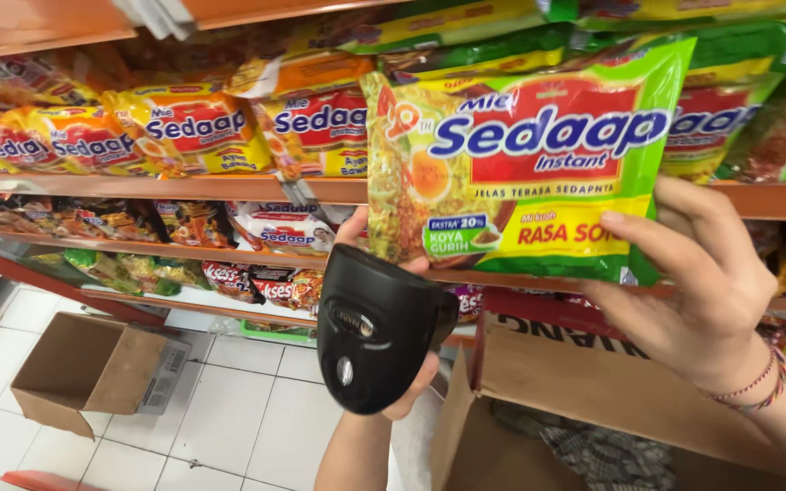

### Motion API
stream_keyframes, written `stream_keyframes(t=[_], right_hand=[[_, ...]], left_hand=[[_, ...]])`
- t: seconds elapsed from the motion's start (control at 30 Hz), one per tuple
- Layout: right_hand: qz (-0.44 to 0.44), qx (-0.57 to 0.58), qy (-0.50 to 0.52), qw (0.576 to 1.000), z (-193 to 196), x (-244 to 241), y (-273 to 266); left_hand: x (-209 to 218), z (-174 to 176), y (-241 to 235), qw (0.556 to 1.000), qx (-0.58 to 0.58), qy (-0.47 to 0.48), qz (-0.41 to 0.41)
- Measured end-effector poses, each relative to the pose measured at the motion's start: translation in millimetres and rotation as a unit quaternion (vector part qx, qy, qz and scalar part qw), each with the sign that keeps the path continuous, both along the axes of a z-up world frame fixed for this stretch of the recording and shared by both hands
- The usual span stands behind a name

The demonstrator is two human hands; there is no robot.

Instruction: The person repeatedly takes instant noodle packets from a cardboard box, wipes each packet with a cloth, scans the barcode with a handheld scanner, and places the packet on a store shelf. The process is repeated for multiple packets of different flavors.

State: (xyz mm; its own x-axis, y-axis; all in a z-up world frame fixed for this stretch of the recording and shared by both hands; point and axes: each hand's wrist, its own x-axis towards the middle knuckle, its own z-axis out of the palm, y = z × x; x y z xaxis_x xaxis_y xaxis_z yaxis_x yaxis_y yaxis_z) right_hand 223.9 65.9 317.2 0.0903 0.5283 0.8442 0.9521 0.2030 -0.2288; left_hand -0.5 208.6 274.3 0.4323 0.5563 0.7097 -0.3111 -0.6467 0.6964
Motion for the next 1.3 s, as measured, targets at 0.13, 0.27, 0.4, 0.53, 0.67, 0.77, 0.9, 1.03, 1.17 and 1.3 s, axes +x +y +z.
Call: stream_keyframes(t=[0.13,0.27,0.4,0.53,0.67,0.77,0.9,1.03,1.17,1.3], right_hand=[[-0.036,0.002,-0.047,0.998,11,0,23],[-0.050,0.018,-0.076,0.996,22,1,43],[-0.052,0.019,-0.069,0.996,28,-6,55],[0.004,0.018,-0.047,0.999,32,-13,66],[-0.022,0.016,-0.052,0.998,39,-9,79],[-0.058,0.012,-0.061,0.996,39,0,82],[-0.125,0.038,-0.128,0.983,35,18,80],[-0.092,0.073,-0.235,0.965,31,34,81],[-0.084,0.128,-0.422,0.894,38,35,95],[-0.100,0.146,-0.451,0.875,38,31,104]], left_hand=[[14,4,21,0.997,-0.031,-0.052,-0.040],[19,9,37,0.997,-0.020,-0.063,-0.037],[19,12,49,0.999,-0.011,-0.052,0.005],[12,12,51,0.997,0.000,-0.075,0.030],[22,14,56,0.968,-0.168,-0.139,-0.122],[33,18,65,0.981,-0.113,-0.125,-0.094],[58,18,80,0.988,-0.018,-0.152,-0.033],[70,10,92,0.989,-0.017,-0.143,0.011],[66,8,93,0.975,-0.102,-0.167,-0.108],[66,19,91,0.923,-0.245,-0.206,-0.213]])
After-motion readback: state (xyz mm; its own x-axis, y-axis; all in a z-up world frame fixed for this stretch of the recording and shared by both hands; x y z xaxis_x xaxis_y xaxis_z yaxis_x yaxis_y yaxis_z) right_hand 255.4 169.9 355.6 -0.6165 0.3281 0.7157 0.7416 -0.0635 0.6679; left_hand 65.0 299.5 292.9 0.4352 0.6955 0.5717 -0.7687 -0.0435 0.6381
